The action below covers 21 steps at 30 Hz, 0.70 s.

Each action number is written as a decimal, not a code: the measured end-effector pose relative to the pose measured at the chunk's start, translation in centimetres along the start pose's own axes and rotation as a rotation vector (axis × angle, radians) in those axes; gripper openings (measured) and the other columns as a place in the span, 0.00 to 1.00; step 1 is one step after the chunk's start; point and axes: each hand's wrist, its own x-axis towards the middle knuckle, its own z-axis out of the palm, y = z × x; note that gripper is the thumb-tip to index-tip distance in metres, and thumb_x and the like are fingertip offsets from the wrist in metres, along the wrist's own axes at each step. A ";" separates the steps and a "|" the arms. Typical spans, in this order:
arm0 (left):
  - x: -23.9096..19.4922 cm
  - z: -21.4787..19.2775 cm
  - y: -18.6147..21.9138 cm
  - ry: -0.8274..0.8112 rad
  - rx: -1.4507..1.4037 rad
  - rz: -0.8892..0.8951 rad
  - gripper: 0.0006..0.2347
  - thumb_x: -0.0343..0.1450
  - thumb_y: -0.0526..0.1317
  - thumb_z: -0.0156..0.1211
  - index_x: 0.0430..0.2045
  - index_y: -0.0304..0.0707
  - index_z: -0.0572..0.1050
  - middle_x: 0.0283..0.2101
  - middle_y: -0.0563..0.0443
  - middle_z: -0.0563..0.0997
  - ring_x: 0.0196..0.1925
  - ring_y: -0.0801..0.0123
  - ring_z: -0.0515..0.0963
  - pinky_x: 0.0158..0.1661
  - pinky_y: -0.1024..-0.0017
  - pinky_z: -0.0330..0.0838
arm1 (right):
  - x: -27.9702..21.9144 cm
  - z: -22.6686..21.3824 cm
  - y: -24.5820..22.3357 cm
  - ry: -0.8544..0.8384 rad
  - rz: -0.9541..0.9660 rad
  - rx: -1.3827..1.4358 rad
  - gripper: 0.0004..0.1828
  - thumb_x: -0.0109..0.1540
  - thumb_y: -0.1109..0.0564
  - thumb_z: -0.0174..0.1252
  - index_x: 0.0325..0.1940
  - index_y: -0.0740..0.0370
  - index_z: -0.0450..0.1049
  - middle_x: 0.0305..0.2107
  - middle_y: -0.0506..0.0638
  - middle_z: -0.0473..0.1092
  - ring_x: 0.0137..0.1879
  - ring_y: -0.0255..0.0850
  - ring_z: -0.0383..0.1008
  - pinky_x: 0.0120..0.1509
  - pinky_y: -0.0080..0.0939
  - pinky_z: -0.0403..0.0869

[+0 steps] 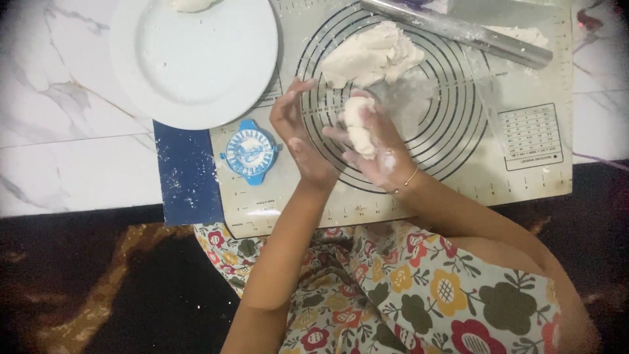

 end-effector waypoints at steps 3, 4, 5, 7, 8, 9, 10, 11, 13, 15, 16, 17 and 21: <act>-0.3 -0.2 0.6 -0.036 -0.011 -0.151 0.26 0.76 0.61 0.10 0.58 0.48 0.52 0.55 0.51 0.66 0.68 0.65 0.64 0.74 0.56 0.47 | 0.3 0.9 -1.0 -0.120 0.053 -0.011 0.17 0.63 0.60 0.59 0.52 0.42 0.65 0.58 0.56 0.69 0.55 0.56 0.78 0.27 0.35 0.83; -0.4 -0.3 0.7 -0.034 -0.011 -0.151 0.26 0.76 0.61 0.10 0.58 0.48 0.52 0.55 0.51 0.66 0.68 0.65 0.64 0.74 0.56 0.47 | 0.1 0.6 -1.2 -0.121 0.054 -0.013 0.17 0.63 0.60 0.59 0.52 0.42 0.65 0.58 0.56 0.69 0.55 0.56 0.78 0.27 0.35 0.83; -0.4 -0.3 0.7 -0.049 -0.009 -0.193 0.26 0.75 0.62 0.10 0.57 0.49 0.53 0.54 0.52 0.67 0.67 0.66 0.65 0.73 0.58 0.49 | -0.1 0.2 -1.5 -0.131 0.069 -0.040 0.19 0.64 0.63 0.57 0.55 0.44 0.63 0.54 0.53 0.69 0.47 0.46 0.75 0.23 0.30 0.78; -0.4 -0.4 1.0 -0.063 -0.007 -0.238 0.27 0.75 0.62 0.09 0.55 0.50 0.54 0.52 0.53 0.68 0.65 0.68 0.66 0.71 0.60 0.51 | -0.3 -0.1 -1.8 -0.140 0.085 -0.068 0.21 0.65 0.65 0.55 0.57 0.45 0.62 0.50 0.51 0.70 0.38 0.35 0.73 0.18 0.25 0.72; -0.4 -0.4 1.1 -0.062 -0.028 -0.255 0.26 0.75 0.62 0.09 0.54 0.50 0.55 0.50 0.53 0.69 0.63 0.69 0.68 0.70 0.62 0.54 | -0.3 -0.1 -2.0 -0.193 0.077 -0.070 0.24 0.65 0.66 0.53 0.62 0.47 0.61 0.48 0.50 0.68 0.37 0.35 0.73 0.19 0.27 0.73; -0.3 -0.3 1.3 -0.060 -0.049 -0.273 0.26 0.75 0.62 0.10 0.52 0.50 0.56 0.48 0.54 0.69 0.60 0.70 0.70 0.68 0.63 0.56 | -0.3 -0.1 -2.1 -0.246 0.068 -0.072 0.27 0.66 0.66 0.52 0.68 0.49 0.59 0.47 0.49 0.67 0.36 0.34 0.72 0.19 0.28 0.74; -0.3 -0.4 1.1 -0.059 -0.050 -0.273 0.26 0.75 0.62 0.10 0.52 0.50 0.56 0.48 0.54 0.69 0.60 0.70 0.70 0.68 0.63 0.56 | -0.2 0.4 -2.6 -0.246 0.068 -0.073 0.27 0.66 0.66 0.52 0.68 0.49 0.59 0.47 0.49 0.67 0.36 0.34 0.72 0.19 0.28 0.74; -0.4 -0.5 0.9 -0.060 -0.058 -0.299 0.27 0.74 0.64 0.09 0.51 0.50 0.57 0.46 0.55 0.71 0.58 0.71 0.72 0.66 0.65 0.59 | -0.1 0.8 -3.0 -0.157 0.122 -0.067 0.14 0.68 0.49 0.42 0.56 0.49 0.65 0.41 0.50 0.67 0.31 0.38 0.71 0.17 0.30 0.70; -0.4 -0.6 0.8 -0.059 -0.066 -0.327 0.28 0.74 0.65 0.09 0.49 0.50 0.58 0.44 0.56 0.72 0.56 0.72 0.73 0.65 0.66 0.61 | -0.2 1.1 -3.2 -0.065 0.176 -0.061 0.26 0.69 0.33 0.33 0.44 0.50 0.70 0.35 0.50 0.67 0.27 0.42 0.69 0.15 0.32 0.67; -0.3 -0.7 1.0 -0.076 -0.029 -0.355 0.27 0.74 0.63 0.09 0.47 0.52 0.60 0.40 0.57 0.72 0.50 0.73 0.76 0.61 0.67 0.64 | -0.3 0.8 -2.8 -0.002 0.099 -0.141 0.37 0.62 0.21 0.32 0.33 0.50 0.73 0.25 0.51 0.69 0.22 0.40 0.71 0.13 0.32 0.69; -0.4 -0.7 1.0 -0.076 -0.029 -0.356 0.27 0.74 0.63 0.09 0.47 0.52 0.60 0.40 0.57 0.72 0.50 0.73 0.76 0.61 0.67 0.64 | -0.3 0.3 -2.6 -0.001 0.100 -0.141 0.37 0.62 0.21 0.32 0.33 0.50 0.73 0.25 0.51 0.69 0.22 0.40 0.71 0.13 0.32 0.69; -0.5 -0.8 1.0 -0.079 -0.042 -0.364 0.26 0.74 0.63 0.11 0.45 0.52 0.60 0.38 0.58 0.73 0.48 0.73 0.76 0.59 0.69 0.65 | -0.3 -0.3 -2.4 0.014 0.105 -0.196 0.35 0.65 0.23 0.31 0.32 0.51 0.70 0.23 0.51 0.67 0.20 0.41 0.69 0.11 0.33 0.67; -0.2 -0.7 1.5 -0.104 -0.006 -0.376 0.25 0.75 0.62 0.11 0.43 0.52 0.62 0.35 0.58 0.73 0.45 0.70 0.76 0.53 0.71 0.67 | -0.1 -0.2 -1.7 0.161 0.091 -0.340 0.28 0.73 0.40 0.31 0.26 0.55 0.63 0.16 0.53 0.60 0.14 0.44 0.62 0.07 0.36 0.60</act>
